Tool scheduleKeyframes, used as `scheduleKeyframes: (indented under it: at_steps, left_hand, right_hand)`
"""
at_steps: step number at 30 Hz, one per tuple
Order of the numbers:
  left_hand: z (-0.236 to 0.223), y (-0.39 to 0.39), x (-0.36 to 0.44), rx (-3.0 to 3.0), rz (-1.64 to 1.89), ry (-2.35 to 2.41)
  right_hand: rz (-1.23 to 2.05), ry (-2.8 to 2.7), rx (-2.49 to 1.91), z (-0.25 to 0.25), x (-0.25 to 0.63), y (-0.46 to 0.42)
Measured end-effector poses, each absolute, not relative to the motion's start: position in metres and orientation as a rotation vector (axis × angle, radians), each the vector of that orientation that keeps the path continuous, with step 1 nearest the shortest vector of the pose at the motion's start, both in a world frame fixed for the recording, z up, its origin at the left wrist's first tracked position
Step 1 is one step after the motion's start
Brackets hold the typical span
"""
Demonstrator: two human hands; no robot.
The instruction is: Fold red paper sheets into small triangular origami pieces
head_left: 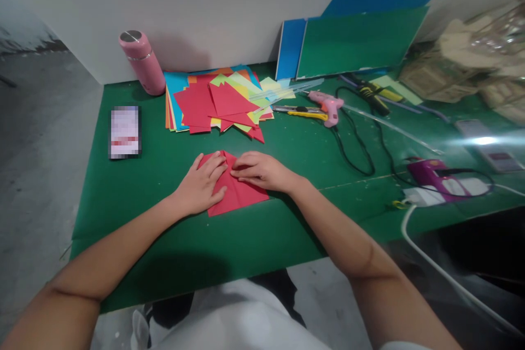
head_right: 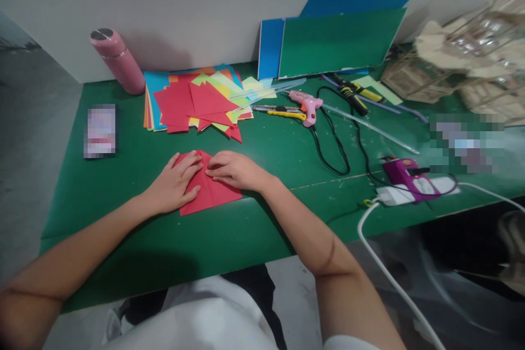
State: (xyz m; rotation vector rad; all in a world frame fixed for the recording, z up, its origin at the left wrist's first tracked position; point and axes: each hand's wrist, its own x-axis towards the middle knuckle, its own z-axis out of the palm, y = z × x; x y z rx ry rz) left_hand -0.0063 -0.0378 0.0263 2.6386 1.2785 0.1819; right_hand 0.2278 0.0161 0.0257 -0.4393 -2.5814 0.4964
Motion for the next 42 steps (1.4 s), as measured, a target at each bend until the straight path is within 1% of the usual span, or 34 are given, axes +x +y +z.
scheduleKeyframes:
  at_steps: [6,14,23,32,42]
  left_hand:
    - [0.031,-0.039,-0.005,2.634,0.148,1.276]
    - [0.038,-0.034,-0.005,2.595,0.126,1.288]
    - [0.035,-0.026,-0.009,2.635,0.139,1.271]
    - [0.038,-0.026,-0.008,2.624,0.087,1.291]
    - [0.035,-0.02,-0.017,2.663,-0.043,1.156]
  right_hand:
    - [0.575,-2.578,-0.473,0.026,0.228,0.017]
    - [0.574,-2.581,-0.448,0.025,0.228,0.017]
    - [0.586,-2.58,-0.471,0.026,0.228,0.016]
    - [0.52,-2.6,-0.447,0.027,0.227,0.017]
    - [0.446,-2.631,-0.528,0.034,0.227,0.009]
